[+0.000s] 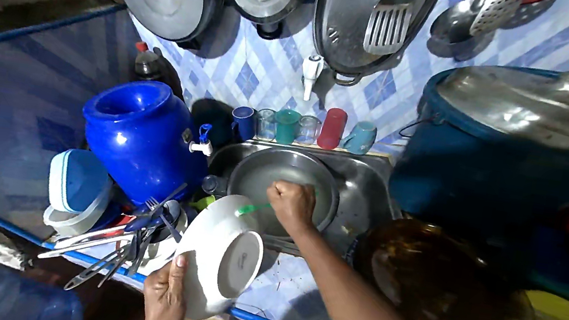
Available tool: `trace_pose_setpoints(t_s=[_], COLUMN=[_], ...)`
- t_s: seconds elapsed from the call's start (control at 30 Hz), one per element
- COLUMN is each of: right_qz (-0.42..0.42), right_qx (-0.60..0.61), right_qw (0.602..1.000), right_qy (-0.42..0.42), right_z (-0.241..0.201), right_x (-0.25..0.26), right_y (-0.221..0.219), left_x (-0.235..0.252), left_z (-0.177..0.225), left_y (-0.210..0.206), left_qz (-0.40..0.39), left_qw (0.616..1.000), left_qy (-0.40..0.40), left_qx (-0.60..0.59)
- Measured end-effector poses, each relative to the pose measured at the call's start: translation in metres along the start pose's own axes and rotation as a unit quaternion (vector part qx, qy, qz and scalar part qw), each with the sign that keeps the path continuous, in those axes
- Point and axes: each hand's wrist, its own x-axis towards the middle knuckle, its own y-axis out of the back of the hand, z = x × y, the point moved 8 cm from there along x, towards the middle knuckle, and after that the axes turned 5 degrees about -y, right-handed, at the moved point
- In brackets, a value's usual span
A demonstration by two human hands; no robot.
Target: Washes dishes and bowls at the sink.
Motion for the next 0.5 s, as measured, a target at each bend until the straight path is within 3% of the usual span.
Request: trace_pose_setpoints(t_s=[0.1,0.17,0.2,0.27,0.4,0.5], right_qz=[-0.132,-0.198,-0.201,-0.226,-0.199,-0.050], right_qx=[0.139,0.276,0.310,0.280,0.138,0.079], right_qw=[0.962,0.880,0.850,0.842,0.938,0.995], right_qy=[-0.194,-0.331,-0.376,-0.403,-0.249,0.024], right_z=[0.046,0.060,0.058,0.048,0.015,-0.045], right_x=[-0.026,-0.058,-0.067,-0.067,-0.029,-0.013], right_y=[-0.038,-0.068,-0.074,-0.072,-0.044,-0.019], left_x=[-0.003,-0.006,-0.006,-0.007,-0.010,-0.003], left_z=[-0.007,-0.011,-0.014,-0.020,-0.024,-0.015], left_y=[0.001,0.004,0.007,0.010,0.004,-0.007], left_qz=[-0.011,-0.016,-0.014,0.000,-0.031,-0.073], left_qw=[0.998,0.996,0.996,0.995,0.989,0.987], left_qy=[-0.003,-0.003,-0.001,0.016,0.069,0.095], left_qx=[-0.063,-0.087,-0.091,-0.100,-0.127,-0.111])
